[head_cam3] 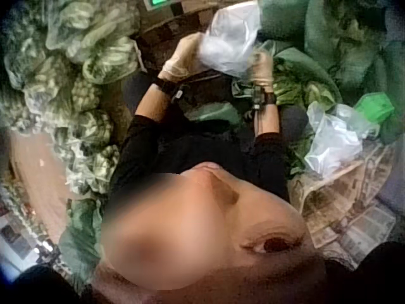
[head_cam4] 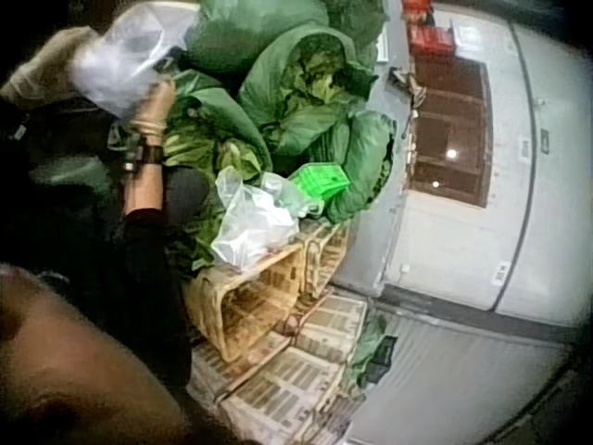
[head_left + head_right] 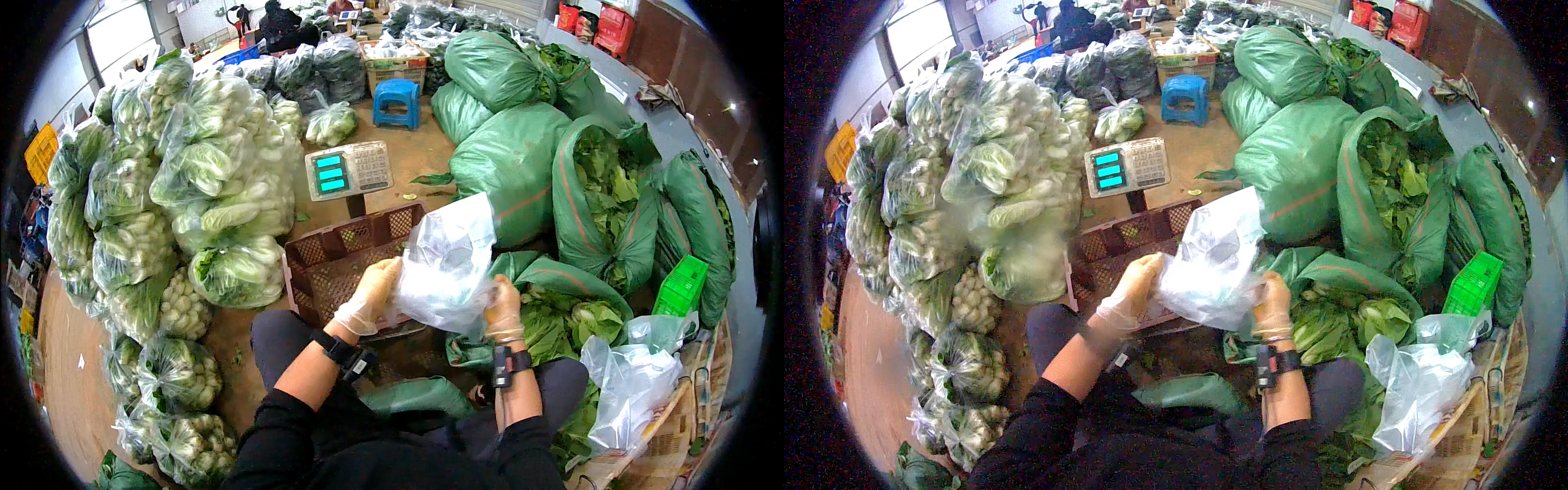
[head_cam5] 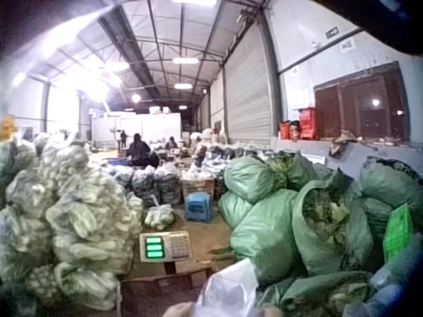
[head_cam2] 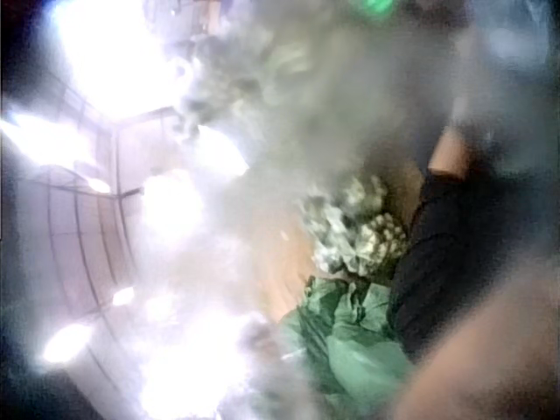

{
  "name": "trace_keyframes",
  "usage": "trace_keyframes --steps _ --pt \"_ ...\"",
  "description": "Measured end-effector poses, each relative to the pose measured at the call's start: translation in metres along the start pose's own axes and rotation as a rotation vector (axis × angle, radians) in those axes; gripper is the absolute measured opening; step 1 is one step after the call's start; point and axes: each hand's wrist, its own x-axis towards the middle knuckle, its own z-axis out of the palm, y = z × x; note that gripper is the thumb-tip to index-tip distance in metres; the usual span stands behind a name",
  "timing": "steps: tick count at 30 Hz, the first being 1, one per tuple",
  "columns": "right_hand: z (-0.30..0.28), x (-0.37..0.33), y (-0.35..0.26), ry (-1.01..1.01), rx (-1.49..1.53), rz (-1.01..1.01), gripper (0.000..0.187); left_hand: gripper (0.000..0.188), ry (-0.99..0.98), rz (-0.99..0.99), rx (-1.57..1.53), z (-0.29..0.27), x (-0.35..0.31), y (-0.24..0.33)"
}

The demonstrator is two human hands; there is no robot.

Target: The person sorts bunches of bok choy from large sacks, places them into clear plastic bags, and ties the bags closed.

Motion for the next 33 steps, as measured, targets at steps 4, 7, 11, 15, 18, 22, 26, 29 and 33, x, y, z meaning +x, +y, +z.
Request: trace_keyframes --steps 4,7,11,15,18,22,26,29,33 --pt "-0.032 0.014 -0.027 -0.065 0.959 0.674 0.014 0.023 -0.277 -0.004 0.082 -0.005 -0.037 0.027" --pt "-0.012 -0.004 -0.072 -0.082 0.570 0.597 0.020 0.037 -0.385 0.303 1.250 -0.029 -0.051 0.031" --pt "-0.005 -0.021 -0.083 -0.815 -0.358 0.334 0.031 0.019 0.315 0.104 1.058 -0.097 0.000 0.045" --pt "-0.004 -0.021 -0.054 -0.203 -0.680 0.026 0.014 0.023 0.656 0.193 -0.001 -0.192 0.019 0.066" --pt "-0.050 -0.004 -0.003 0.100 -0.796 0.160 0.016 0.027 0.403 0.282 -0.310 -0.183 0.025 0.054" --pt "0.014 -0.017 -0.011 -0.075 -1.019 0.091 0.063 0.020 0.459 0.523 0.293 -0.237 0.041 0.066" --pt "0.099 -0.049 -0.104 -0.348 -0.740 -0.672 0.090 0.022 0.403 0.957 1.051 -0.018 -0.012 0.043" --pt "0.116 -0.026 -0.081 -0.225 -0.814 -0.526 0.054 0.024 -0.020 1.046 1.399 0.025 -0.061 0.046" --pt "0.040 0.039 -0.093 -0.230 -1.026 -0.465 0.024 0.014 0.396 1.172 1.519 -0.052 -0.007 0.108"
